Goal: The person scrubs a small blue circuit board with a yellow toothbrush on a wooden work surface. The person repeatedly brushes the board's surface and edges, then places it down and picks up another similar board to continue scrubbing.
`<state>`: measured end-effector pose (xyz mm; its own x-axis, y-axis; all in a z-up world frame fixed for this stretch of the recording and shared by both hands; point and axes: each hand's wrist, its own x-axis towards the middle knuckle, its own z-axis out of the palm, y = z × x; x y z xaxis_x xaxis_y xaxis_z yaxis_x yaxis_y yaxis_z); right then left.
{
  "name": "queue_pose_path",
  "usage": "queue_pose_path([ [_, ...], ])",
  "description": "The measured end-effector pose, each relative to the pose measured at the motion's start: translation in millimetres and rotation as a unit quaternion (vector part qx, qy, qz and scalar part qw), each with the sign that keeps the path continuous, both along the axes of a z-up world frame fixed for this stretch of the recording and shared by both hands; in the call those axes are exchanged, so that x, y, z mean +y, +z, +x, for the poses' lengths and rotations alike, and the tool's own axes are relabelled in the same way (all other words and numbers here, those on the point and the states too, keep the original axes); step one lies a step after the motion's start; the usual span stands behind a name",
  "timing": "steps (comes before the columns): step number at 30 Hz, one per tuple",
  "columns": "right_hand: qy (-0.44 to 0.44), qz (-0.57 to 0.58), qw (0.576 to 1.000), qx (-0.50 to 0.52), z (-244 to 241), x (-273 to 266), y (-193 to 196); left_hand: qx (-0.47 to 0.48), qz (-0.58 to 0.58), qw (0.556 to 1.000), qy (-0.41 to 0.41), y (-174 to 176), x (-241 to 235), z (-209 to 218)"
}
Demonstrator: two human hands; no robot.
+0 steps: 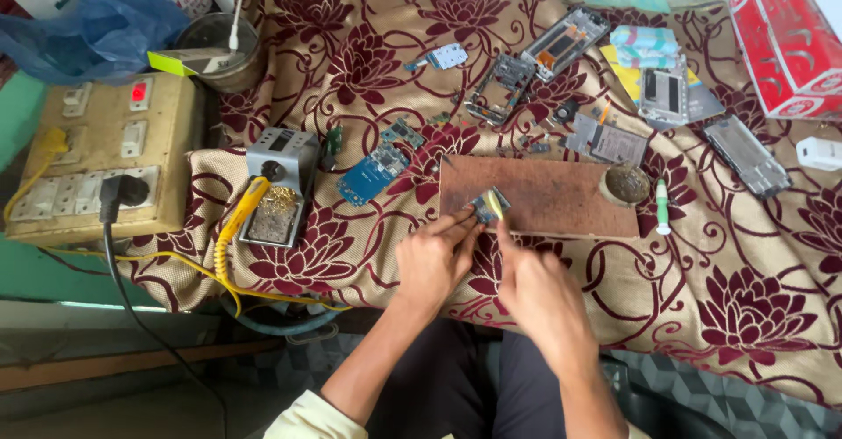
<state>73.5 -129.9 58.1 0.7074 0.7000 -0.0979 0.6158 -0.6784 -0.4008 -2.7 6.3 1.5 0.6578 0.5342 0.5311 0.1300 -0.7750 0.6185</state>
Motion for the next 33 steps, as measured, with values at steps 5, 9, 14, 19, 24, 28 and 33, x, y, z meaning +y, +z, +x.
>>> queue_pose_path([
  [5, 0.003, -0.05, 0.998, -0.035, -14, 6, -4, -0.018, 0.032, 0.999, -0.028, -7, -4, -1],
  [9, 0.009, 0.014, 0.996, -0.092, -2, 19, -2, 0.032, 0.106, 0.993, -0.051, -11, -6, -1],
  [14, 0.036, -0.069, 0.996, -0.053, -18, 7, 11, 0.065, 0.084, 0.993, -0.048, -12, -3, 0],
  [19, 0.051, -0.032, 0.993, -0.099, -4, 18, 9, 0.042, 0.086, 0.994, -0.05, -23, -4, -1],
  [24, 0.058, -0.067, 0.991, -0.1, -8, 23, 8, 0.051, 0.091, 0.994, -0.028, -14, -5, 0],
  [28, 0.071, -0.11, 0.984, -0.119, -22, 10, -4, 0.028, 0.055, 0.997, -0.043, -15, -4, -1],
  [33, 0.07, -0.078, 0.984, -0.147, -19, 17, -13, 0.023, 0.039, 0.997, -0.057, -18, 0, -4],
])
